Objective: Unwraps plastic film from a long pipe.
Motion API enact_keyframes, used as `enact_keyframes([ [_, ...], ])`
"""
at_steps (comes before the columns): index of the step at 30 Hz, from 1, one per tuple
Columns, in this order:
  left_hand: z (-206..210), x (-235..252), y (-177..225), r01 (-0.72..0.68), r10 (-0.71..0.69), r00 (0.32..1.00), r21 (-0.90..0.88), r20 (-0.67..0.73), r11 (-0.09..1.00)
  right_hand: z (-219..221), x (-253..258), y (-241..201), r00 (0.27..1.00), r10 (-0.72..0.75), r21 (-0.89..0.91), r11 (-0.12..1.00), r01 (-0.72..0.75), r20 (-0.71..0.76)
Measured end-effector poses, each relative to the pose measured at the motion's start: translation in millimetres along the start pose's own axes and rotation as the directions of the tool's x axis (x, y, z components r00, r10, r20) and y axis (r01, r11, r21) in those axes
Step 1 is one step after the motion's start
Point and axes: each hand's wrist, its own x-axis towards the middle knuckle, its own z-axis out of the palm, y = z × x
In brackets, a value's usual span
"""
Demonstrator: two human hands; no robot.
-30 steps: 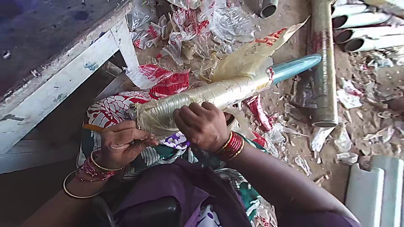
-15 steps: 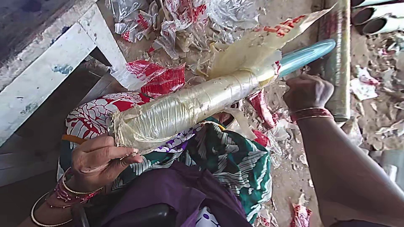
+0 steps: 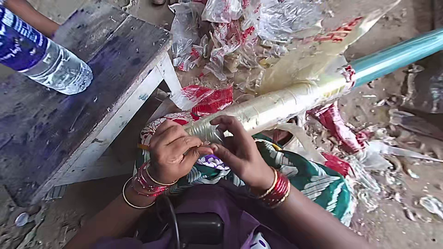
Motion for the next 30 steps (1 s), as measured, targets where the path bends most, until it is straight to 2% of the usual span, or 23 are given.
enact_keyframes([
  [2,-4.0,-14.0,-11.1,0.085,-0.085,0.996,-0.053,-0.002,0.995,12.2,-13.3,14.2,0.997,-0.043,0.004,0.999,0.044,-0.062],
  [5,-5.9,-30.1,-31.4,0.287,-0.289,0.957,-0.141,0.009,0.947,16.6,-19.0,24.1,0.980,-0.175,-0.234,0.961,0.149,-0.092],
  [6,-5.6,-30.1,-35.9,0.317,-0.315,0.948,-0.170,0.040,0.933,19.8,-19.4,22.5,0.970,-0.234,-0.348,0.917,0.196,-0.069],
  [10,11.0,-25.2,-42.0,0.282,-0.253,0.959,-0.346,0.127,0.895,46.8,-23.7,7.8,0.927,-0.365,-0.693,0.645,0.322,0.092],
  [12,19.7,-26.3,-43.7,0.276,-0.269,0.960,-0.422,0.077,0.864,55.7,-26.5,3.9,0.919,-0.377,-0.824,0.482,0.298,0.112],
  [13,21.6,-26.1,-44.7,0.276,-0.283,0.958,-0.438,0.050,0.855,56.9,-26.3,3.8,0.917,-0.388,-0.861,0.430,0.272,0.096],
  [14,22.4,-27.6,-44.7,0.274,-0.294,0.956,-0.448,0.027,0.851,57.0,-26.3,4.1,0.914,-0.403,-0.873,0.425,0.242,0.057],
  [15,23.7,-28.5,-45.3,0.259,-0.293,0.956,-0.457,-0.004,0.851,54.8,-23.8,4.4,0.911,-0.413,-0.861,0.461,0.213,0.004],
  [17,27.0,-30.1,-44.7,0.225,-0.289,0.956,-0.491,-0.058,0.842,47.0,-19.5,3.6,0.938,-0.316,-0.729,0.675,0.116,-0.144],
  [19,29.7,-31.2,-43.2,0.205,-0.291,0.952,-0.506,-0.097,0.838,41.0,-18.7,2.4,0.962,-0.116,-0.446,0.895,-0.006,-0.246],
  [20,31.1,-30.9,-42.8,0.198,-0.289,0.952,-0.514,-0.103,0.835,39.5,-18.0,1.6,0.961,-0.023,-0.301,0.951,-0.064,-0.277],
  [23,22.9,-29.2,-39.6,0.237,-0.270,0.963,-0.518,0.012,0.822,39.1,-15.6,-3.0,0.927,0.204,0.028,0.978,-0.206,-0.314],
  [25,10.6,-24.2,-35.1,0.313,-0.250,0.950,-0.529,0.189,0.789,37.9,-14.2,-6.6,0.903,0.283,0.128,0.958,-0.255,-0.324],
  [27,1.4,-15.0,-28.4,0.411,-0.278,0.904,-0.485,0.324,0.772,36.3,-13.2,-9.9,0.885,0.333,0.191,0.940,-0.283,-0.326],
  [30,0.7,-10.7,-18.8,0.454,-0.328,0.881,-0.410,0.341,0.791,32.2,-13.8,-13.6,0.862,0.412,0.307,0.895,-0.323,-0.296],
])
